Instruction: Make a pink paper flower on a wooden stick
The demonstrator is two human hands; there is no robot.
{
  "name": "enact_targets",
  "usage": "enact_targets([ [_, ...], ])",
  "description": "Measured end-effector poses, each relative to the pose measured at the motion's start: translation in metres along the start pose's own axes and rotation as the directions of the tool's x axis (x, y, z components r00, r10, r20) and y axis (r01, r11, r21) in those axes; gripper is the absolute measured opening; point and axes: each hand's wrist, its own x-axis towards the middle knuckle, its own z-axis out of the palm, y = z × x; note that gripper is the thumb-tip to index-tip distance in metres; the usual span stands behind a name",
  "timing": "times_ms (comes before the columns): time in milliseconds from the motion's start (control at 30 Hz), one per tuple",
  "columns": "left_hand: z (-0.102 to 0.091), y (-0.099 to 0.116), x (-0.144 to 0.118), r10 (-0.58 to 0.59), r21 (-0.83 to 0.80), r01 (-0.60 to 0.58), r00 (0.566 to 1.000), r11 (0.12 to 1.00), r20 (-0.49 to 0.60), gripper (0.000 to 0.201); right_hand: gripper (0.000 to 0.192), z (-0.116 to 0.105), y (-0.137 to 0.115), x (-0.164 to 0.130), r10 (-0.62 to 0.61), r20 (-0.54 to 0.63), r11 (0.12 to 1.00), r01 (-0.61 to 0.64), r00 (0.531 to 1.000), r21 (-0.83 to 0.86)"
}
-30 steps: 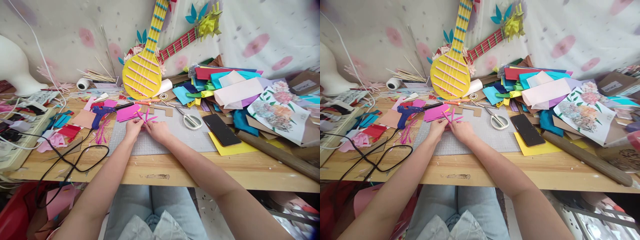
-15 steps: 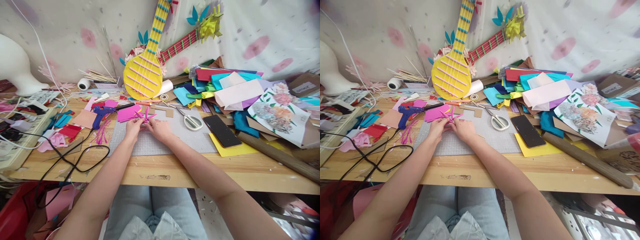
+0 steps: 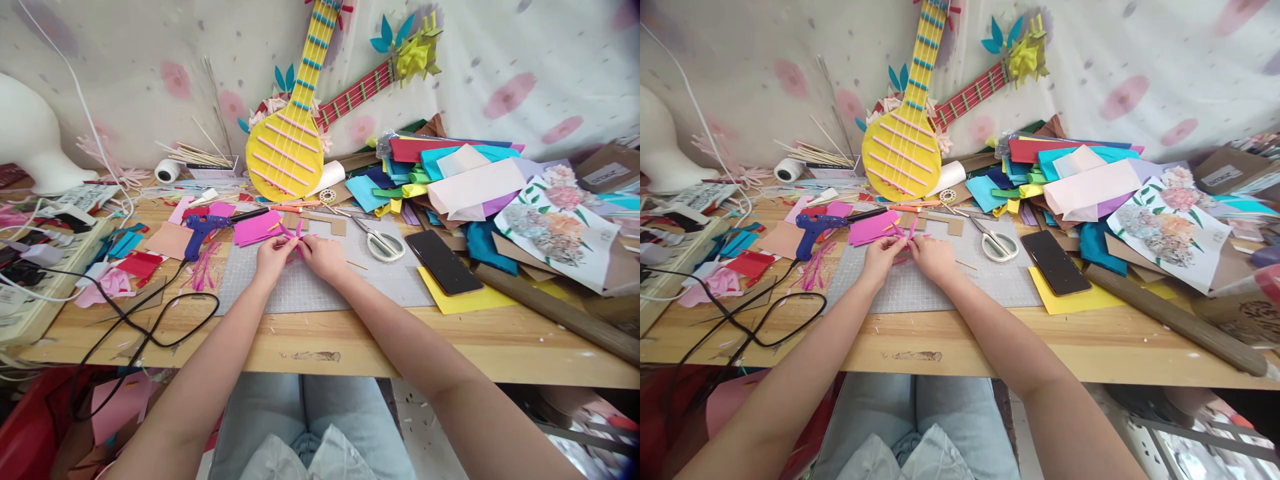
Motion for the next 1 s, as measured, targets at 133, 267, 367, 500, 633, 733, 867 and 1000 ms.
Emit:
enact_targets([
  [133, -0.003, -0.012, 0.007, 0.2, 0.267, -0.182, 0.979, 0.946, -0.041, 0.022, 0.047, 0.003, 0.002, 0.002, 0.056, 0.021, 0.996, -0.057, 0.998, 0.062],
  [267, -0.003, -0.013, 0.006, 0.335, 0.445, -0.287, 0.942, 0.848, -0.032, 0.018, 0.05, 0.005, 0.002, 0.005, 0.101, 0.068, 0.985, -0.11, 0.993, 0.133],
  [367, -0.001, -0.01, 0.002, 0.396, 0.491, -0.33, 0.918, 0.807, -0.035, 0.015, 0.051, 0.006, 0.003, 0.007, 0.104, 0.077, 0.981, -0.115, 0.992, 0.155],
  [500, 0.001, -0.009, 0.001, 0.433, 0.504, -0.352, 0.9, 0.788, -0.049, 0.01, 0.053, 0.007, 0.003, 0.008, 0.102, 0.077, 0.98, -0.113, 0.992, 0.166],
  [633, 0.001, -0.011, 0.001, 0.44, 0.518, -0.353, 0.896, 0.779, -0.05, 0.009, 0.053, 0.007, 0.003, 0.008, 0.088, 0.078, 0.981, -0.1, 0.993, 0.166],
  [733, 0.001, -0.012, 0.001, 0.435, 0.496, -0.356, 0.899, 0.792, -0.048, 0.01, 0.053, 0.007, 0.002, 0.008, 0.073, 0.073, 0.983, -0.084, 0.995, 0.165],
  [867, 0.002, -0.012, 0.001, 0.419, 0.447, -0.36, 0.907, 0.819, -0.038, 0.011, 0.053, 0.007, 0.003, 0.007, 0.069, 0.077, 0.987, -0.079, 0.995, 0.141],
  [1000, 0.002, -0.013, 0.0, 0.39, 0.4, -0.342, 0.92, 0.85, -0.043, 0.013, 0.052, 0.006, 0.003, 0.006, 0.052, 0.082, 0.992, -0.06, 0.995, 0.108],
])
